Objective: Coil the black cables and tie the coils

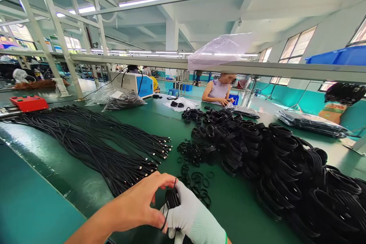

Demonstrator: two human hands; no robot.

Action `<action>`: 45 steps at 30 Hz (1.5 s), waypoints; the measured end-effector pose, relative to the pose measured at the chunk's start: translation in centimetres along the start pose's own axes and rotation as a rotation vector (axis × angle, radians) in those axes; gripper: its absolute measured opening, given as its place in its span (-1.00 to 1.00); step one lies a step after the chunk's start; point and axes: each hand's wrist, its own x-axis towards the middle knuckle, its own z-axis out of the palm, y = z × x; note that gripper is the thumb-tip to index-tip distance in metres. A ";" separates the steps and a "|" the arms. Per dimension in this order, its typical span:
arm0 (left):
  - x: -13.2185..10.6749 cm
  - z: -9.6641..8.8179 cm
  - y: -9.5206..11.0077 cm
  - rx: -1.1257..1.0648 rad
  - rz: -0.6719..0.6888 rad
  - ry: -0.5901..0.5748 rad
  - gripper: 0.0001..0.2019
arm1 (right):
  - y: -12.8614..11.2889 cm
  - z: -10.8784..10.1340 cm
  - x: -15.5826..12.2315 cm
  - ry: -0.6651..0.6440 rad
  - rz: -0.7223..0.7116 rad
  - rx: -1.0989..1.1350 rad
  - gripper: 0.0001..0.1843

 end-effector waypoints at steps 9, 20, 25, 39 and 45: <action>1.7 -1.3 0.2 0.133 0.002 -0.179 -0.80 | -0.4 1.3 -0.2 0.339 -0.105 -0.219 -0.25; 1.3 0.1 0.8 -0.240 -0.230 -0.103 -0.89 | -1.5 0.3 -2.6 -0.197 -0.360 0.453 -0.52; 1.2 -0.8 1.6 -0.802 -0.140 0.098 -0.81 | -0.3 0.0 -0.9 -0.387 -0.350 0.468 -0.44; 1.1 2.4 0.4 0.166 0.219 0.395 -0.54 | 0.3 0.3 -0.9 -0.195 0.066 0.444 -0.53; 1.2 2.6 -0.6 0.053 0.212 0.473 -0.60 | 0.5 0.0 -0.8 -0.379 0.020 0.613 -0.68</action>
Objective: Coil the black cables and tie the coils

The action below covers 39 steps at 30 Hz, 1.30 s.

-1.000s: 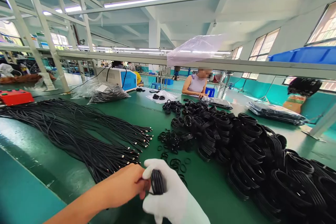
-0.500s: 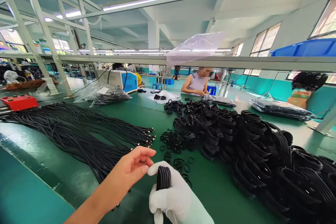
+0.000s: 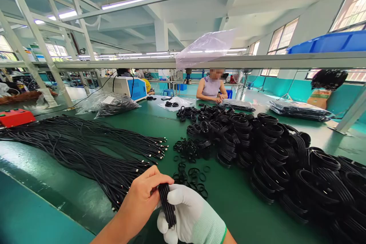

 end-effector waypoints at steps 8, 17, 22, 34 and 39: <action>0.5 -0.8 0.7 -0.100 -0.027 0.021 -0.69 | 2.0 -1.0 1.4 -0.128 -0.195 0.016 -0.62; 2.6 -4.5 -0.9 -0.342 -0.125 -0.397 -0.62 | 0.4 1.1 1.3 0.020 -0.066 0.175 -0.58; 3.0 -3.8 -1.5 -0.210 -0.237 -0.365 -0.75 | -0.4 1.3 1.2 0.216 -0.143 -0.204 -0.41; -0.1 0.4 -1.8 0.191 0.166 0.151 -0.64 | -0.2 0.8 0.8 0.223 -0.156 -0.335 -0.26; 1.0 -0.1 -1.1 0.152 0.106 0.121 -0.66 | 0.1 0.4 0.7 0.107 -0.153 -0.169 -0.44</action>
